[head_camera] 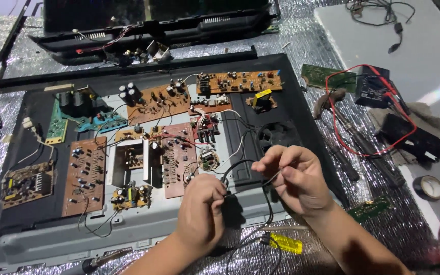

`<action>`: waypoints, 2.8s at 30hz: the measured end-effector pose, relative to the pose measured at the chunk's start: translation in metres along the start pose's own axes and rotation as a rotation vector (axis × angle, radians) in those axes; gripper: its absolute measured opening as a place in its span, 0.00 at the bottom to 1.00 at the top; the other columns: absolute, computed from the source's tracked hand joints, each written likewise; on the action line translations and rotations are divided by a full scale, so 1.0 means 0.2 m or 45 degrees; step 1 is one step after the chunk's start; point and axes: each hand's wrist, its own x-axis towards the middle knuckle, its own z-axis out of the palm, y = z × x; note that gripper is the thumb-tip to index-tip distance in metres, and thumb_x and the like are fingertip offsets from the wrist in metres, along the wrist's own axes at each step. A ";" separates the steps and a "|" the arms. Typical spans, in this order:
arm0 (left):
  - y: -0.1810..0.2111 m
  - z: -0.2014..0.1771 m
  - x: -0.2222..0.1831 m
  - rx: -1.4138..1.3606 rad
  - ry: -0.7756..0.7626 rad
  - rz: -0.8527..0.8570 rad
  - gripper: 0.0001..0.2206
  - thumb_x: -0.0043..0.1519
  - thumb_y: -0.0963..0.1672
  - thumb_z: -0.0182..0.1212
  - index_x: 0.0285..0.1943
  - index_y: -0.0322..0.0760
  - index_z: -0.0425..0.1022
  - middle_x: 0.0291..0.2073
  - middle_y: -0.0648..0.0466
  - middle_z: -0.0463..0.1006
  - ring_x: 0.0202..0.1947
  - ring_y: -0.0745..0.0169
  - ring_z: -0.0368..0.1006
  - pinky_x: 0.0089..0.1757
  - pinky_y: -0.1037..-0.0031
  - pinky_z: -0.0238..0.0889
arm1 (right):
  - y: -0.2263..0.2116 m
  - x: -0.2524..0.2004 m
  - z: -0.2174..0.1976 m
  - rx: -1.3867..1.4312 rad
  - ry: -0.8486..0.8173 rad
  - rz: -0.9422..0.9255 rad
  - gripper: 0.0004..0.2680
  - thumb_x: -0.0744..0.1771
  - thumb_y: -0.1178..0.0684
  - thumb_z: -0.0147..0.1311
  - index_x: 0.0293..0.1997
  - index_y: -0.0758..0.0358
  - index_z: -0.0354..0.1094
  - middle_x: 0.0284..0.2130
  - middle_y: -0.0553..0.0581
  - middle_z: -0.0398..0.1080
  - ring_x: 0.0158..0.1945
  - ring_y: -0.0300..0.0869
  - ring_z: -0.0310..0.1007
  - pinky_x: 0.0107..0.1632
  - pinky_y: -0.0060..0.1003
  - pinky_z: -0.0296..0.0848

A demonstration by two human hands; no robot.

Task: Repairing a television circuit board by stripping wires with a lighter and soldering components into place.

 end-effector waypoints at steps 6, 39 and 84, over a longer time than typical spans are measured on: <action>-0.02 0.01 -0.03 0.019 -0.043 -0.130 0.03 0.64 0.36 0.48 0.43 0.32 0.63 0.39 0.47 0.73 0.40 0.54 0.70 0.47 0.67 0.66 | 0.02 -0.01 -0.05 0.054 0.095 0.053 0.07 0.67 0.67 0.56 0.48 0.69 0.75 0.38 0.65 0.78 0.40 0.49 0.80 0.61 0.55 0.73; 0.03 0.00 -0.06 -1.309 -0.035 -1.075 0.09 0.69 0.36 0.47 0.57 0.28 0.62 0.37 0.48 0.75 0.37 0.68 0.67 0.42 0.78 0.64 | 0.06 -0.09 0.19 -0.706 -0.046 0.270 0.07 0.65 0.72 0.53 0.43 0.72 0.67 0.40 0.65 0.72 0.37 0.42 0.74 0.42 0.32 0.77; 0.08 0.05 -0.08 -1.129 -0.258 -1.096 0.04 0.66 0.36 0.57 0.47 0.28 0.72 0.40 0.46 0.81 0.45 0.63 0.80 0.46 0.79 0.74 | 0.07 -0.08 0.23 -2.080 0.148 -0.509 0.09 0.63 0.71 0.59 0.45 0.76 0.65 0.41 0.66 0.72 0.31 0.39 0.69 0.34 0.29 0.71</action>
